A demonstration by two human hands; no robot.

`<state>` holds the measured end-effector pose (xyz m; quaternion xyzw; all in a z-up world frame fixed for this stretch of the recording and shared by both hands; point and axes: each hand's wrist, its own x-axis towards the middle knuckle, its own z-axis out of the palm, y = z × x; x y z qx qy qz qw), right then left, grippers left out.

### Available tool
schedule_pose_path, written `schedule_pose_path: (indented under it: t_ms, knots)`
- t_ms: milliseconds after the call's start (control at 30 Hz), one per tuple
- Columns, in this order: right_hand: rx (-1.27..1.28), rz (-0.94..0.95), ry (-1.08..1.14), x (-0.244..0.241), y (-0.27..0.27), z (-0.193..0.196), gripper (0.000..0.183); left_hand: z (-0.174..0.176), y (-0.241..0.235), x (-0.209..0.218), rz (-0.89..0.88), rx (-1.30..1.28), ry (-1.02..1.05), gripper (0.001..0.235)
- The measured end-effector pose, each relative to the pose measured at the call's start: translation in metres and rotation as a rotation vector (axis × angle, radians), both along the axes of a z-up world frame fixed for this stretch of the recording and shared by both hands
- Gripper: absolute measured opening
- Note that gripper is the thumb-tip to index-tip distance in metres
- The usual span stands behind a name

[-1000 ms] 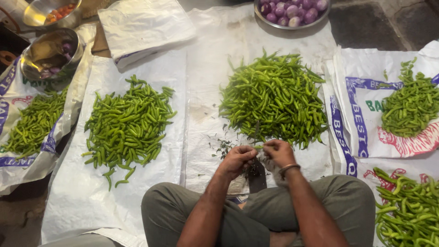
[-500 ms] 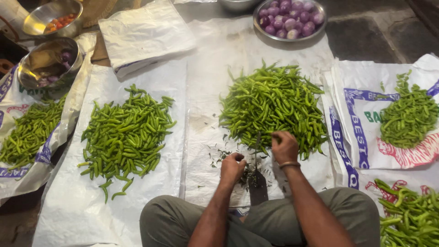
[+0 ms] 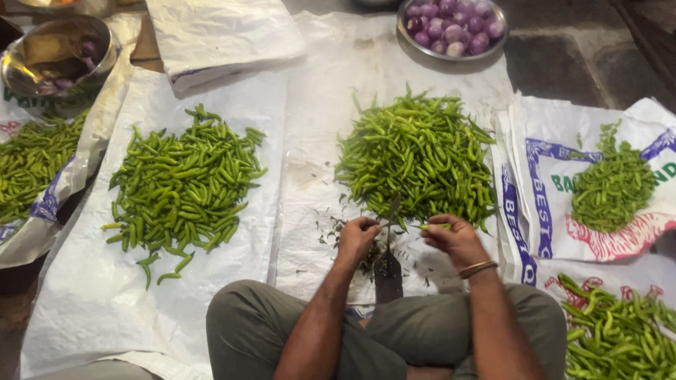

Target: The person sits cross-legged on the floor and uses a knife to trim the stems off green chilies. They pick up chilies from a large pile, cut the stems, and place the trimmed vegetables onto a white sack.

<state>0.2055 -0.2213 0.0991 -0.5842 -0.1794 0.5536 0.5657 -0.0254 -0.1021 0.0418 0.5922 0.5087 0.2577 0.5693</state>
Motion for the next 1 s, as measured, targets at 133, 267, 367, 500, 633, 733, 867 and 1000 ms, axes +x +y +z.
schedule_pose_path:
  t_ms: [133,267,367,500,633,733,867,1000]
  knots:
    - [-0.075,0.155,-0.128,-0.029,0.003,-0.045,0.022,0.003,-0.006,-0.004,0.034,-0.139,-0.092,0.024]
    - [0.014,0.103,-0.148,-0.036,0.021,-0.066,0.024,0.007,-0.011,-0.006,0.033,-0.052,-0.037,0.026]
    - [0.017,0.083,-0.163,-0.033,0.03,-0.071,0.024,0.009,-0.008,-0.002,-0.034,0.019,0.024,0.026]
    - [0.021,0.07,-0.249,-0.031,0.024,-0.085,0.022,0.004,-0.012,0.007,-0.105,0.027,0.088,0.026]
    - [0.01,0.052,-0.264,-0.029,0.029,-0.091,0.019,-0.001,-0.013,0.016,-0.127,0.102,0.079,0.024]
    - [-0.172,0.174,-0.239,-0.029,0.023,-0.082,0.019,-0.003,-0.017,0.015,-0.15,0.085,0.199,0.023]
    - [-0.203,0.178,-0.309,-0.026,0.011,-0.051,0.027,0.007,-0.014,0.004,-0.355,-0.059,0.428,0.03]
    - [0.024,0.293,-0.163,-0.037,0.001,-0.03,0.042,0.019,-0.021,-0.016,-0.408,-0.045,-0.094,0.035]
